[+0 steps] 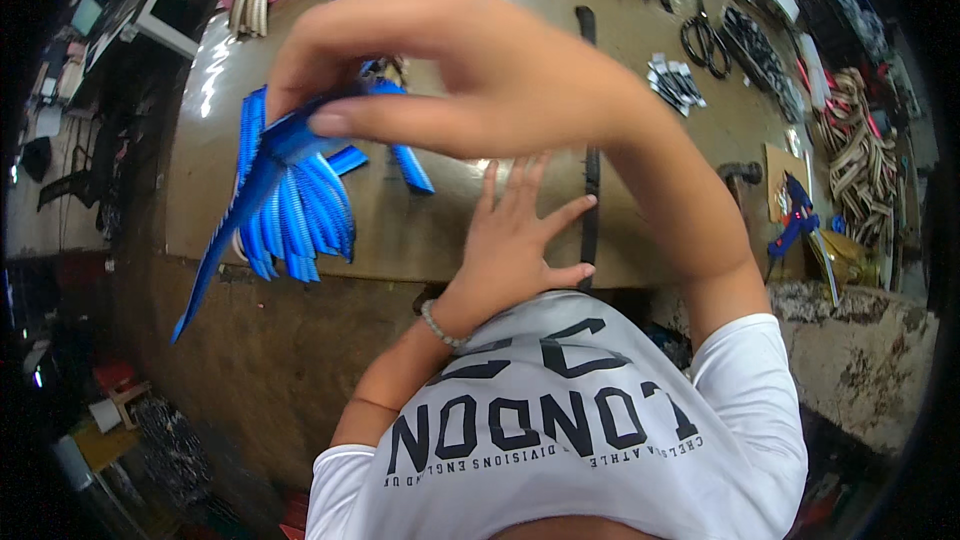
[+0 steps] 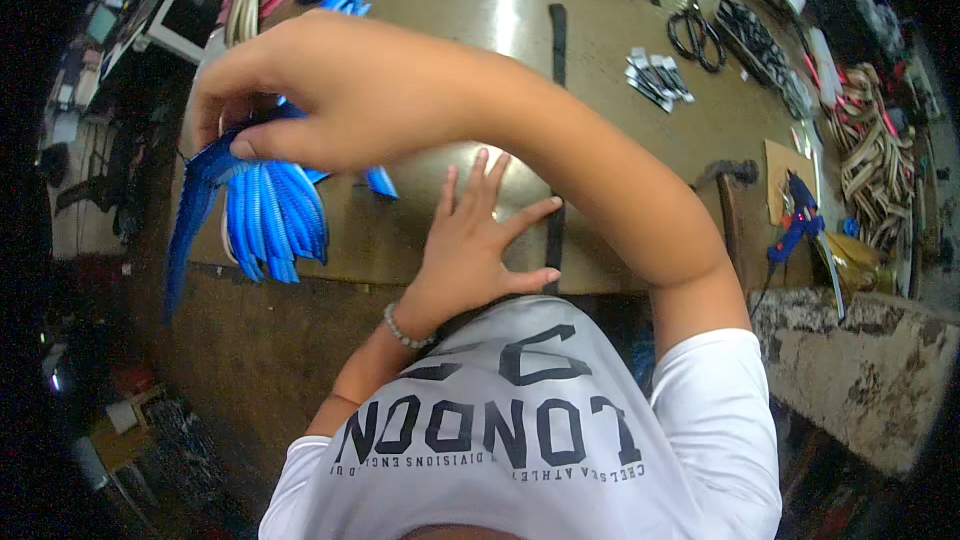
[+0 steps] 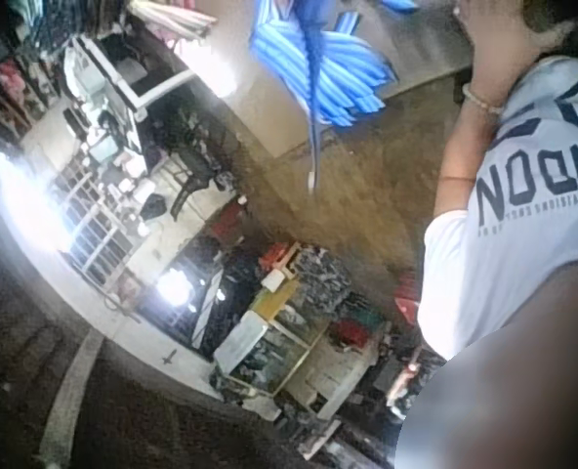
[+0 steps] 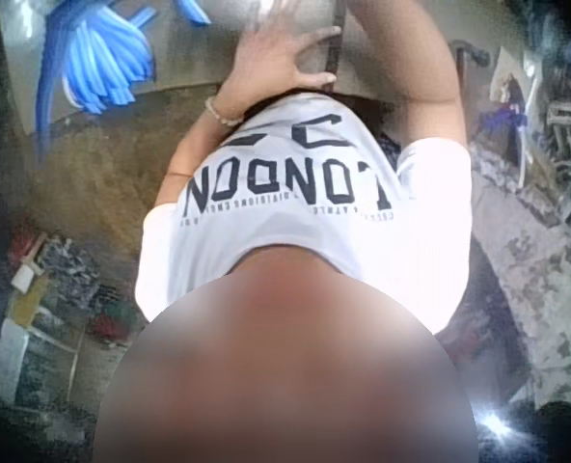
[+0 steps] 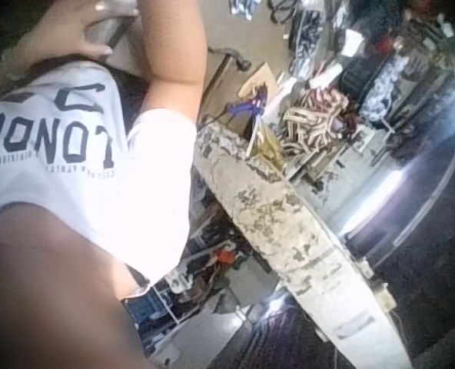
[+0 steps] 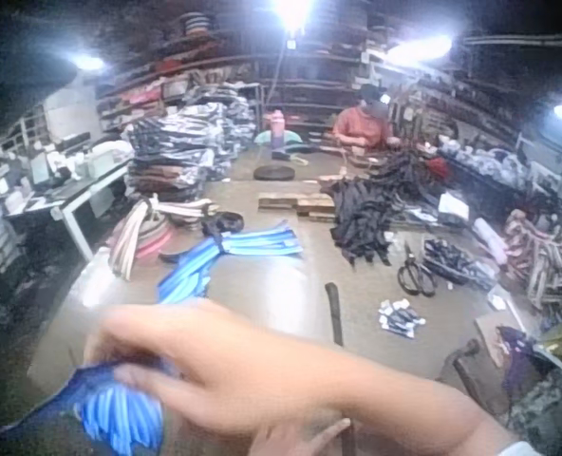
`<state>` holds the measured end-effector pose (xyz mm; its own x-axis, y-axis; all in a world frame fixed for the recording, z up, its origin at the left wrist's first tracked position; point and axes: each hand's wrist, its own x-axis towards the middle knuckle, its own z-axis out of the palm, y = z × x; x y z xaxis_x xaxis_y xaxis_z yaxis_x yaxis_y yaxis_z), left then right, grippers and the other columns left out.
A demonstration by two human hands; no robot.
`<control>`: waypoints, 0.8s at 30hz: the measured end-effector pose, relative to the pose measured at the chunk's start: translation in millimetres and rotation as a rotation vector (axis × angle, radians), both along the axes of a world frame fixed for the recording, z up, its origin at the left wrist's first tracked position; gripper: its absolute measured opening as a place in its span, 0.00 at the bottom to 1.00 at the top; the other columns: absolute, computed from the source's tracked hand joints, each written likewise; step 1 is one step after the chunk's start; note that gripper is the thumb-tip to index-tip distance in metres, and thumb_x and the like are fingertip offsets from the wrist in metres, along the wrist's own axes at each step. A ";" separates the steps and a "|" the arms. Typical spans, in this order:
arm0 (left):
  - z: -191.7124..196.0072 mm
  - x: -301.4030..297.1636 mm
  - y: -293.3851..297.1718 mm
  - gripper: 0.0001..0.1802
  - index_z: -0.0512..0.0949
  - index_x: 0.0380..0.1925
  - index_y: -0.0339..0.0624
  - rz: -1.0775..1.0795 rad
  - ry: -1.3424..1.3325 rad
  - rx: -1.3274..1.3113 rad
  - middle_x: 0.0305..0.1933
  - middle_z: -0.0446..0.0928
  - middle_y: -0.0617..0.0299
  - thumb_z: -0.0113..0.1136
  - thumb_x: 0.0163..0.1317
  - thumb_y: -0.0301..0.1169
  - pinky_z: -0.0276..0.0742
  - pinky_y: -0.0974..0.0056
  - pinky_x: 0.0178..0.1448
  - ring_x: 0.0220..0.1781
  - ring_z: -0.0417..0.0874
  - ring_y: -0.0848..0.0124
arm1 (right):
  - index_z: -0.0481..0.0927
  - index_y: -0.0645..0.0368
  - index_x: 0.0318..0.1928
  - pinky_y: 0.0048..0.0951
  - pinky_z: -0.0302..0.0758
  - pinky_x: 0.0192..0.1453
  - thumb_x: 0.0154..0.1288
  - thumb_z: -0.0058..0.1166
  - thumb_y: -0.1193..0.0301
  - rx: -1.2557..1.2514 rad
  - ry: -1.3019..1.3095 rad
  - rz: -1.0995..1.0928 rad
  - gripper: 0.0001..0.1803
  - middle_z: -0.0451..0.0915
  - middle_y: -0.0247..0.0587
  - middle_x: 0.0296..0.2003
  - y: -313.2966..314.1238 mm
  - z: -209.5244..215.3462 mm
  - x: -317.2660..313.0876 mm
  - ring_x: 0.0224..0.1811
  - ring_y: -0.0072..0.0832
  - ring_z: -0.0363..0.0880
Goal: The person assembles a strap by attaching blue ribbons to a black strap using a hot glue gun and metal clips. They repeatedly apply glue, position the ribbons, and secure them with clips while working at a cluttered table.
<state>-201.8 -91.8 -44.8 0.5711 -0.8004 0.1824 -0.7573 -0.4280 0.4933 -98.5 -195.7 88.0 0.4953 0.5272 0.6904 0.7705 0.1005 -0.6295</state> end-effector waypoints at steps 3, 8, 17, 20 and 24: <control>4.9 -1.0 -1.5 0.40 0.73 0.63 0.70 0.007 -0.007 0.057 0.73 0.56 0.40 0.64 0.48 0.65 0.39 0.38 0.77 0.79 0.48 0.46 | 0.80 0.64 0.50 0.27 0.78 0.47 0.66 0.59 0.74 0.077 0.281 -0.361 0.13 0.83 0.39 0.39 -50.4 5.1 -72.4 0.41 0.25 0.82; 8.7 -1.5 -4.6 0.38 0.75 0.62 0.70 0.003 0.038 0.017 0.74 0.51 0.30 0.66 0.48 0.63 0.38 0.38 0.77 0.78 0.46 0.40 | 0.81 0.66 0.50 0.23 0.77 0.46 0.65 0.62 0.69 -0.089 0.957 -0.860 0.16 0.85 0.41 0.39 -94.2 -58.4 -125.8 0.40 0.22 0.82; 6.0 -0.6 -6.4 0.40 0.74 0.62 0.72 0.006 -0.050 0.060 0.75 0.47 0.29 0.68 0.45 0.62 0.45 0.38 0.76 0.78 0.47 0.37 | 0.84 0.65 0.41 0.33 0.76 0.46 0.62 0.61 0.74 -0.123 0.502 -1.330 0.09 0.84 0.49 0.37 -92.9 -131.7 -157.1 0.40 0.42 0.83; 8.6 -0.9 -6.7 0.41 0.74 0.62 0.72 0.010 -0.043 0.076 0.75 0.47 0.29 0.68 0.45 0.62 0.44 0.38 0.76 0.78 0.47 0.37 | 0.84 0.65 0.40 0.34 0.76 0.45 0.62 0.60 0.74 -0.152 0.545 -1.314 0.08 0.83 0.49 0.38 -93.8 -130.6 -156.7 0.41 0.42 0.82; 8.9 -1.0 -7.5 0.41 0.73 0.63 0.73 0.012 -0.051 0.094 0.75 0.48 0.29 0.68 0.45 0.62 0.43 0.38 0.76 0.78 0.47 0.37 | 0.83 0.64 0.40 0.37 0.75 0.47 0.62 0.60 0.74 -0.181 0.471 -1.288 0.07 0.82 0.48 0.38 -95.3 -133.2 -154.3 0.41 0.44 0.81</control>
<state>-202.8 -99.3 -35.9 0.5729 -0.8083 0.1358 -0.7747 -0.4798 0.4119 -252.8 -291.0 -45.1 0.8617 -0.4126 0.2952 -0.0305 -0.6229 -0.7817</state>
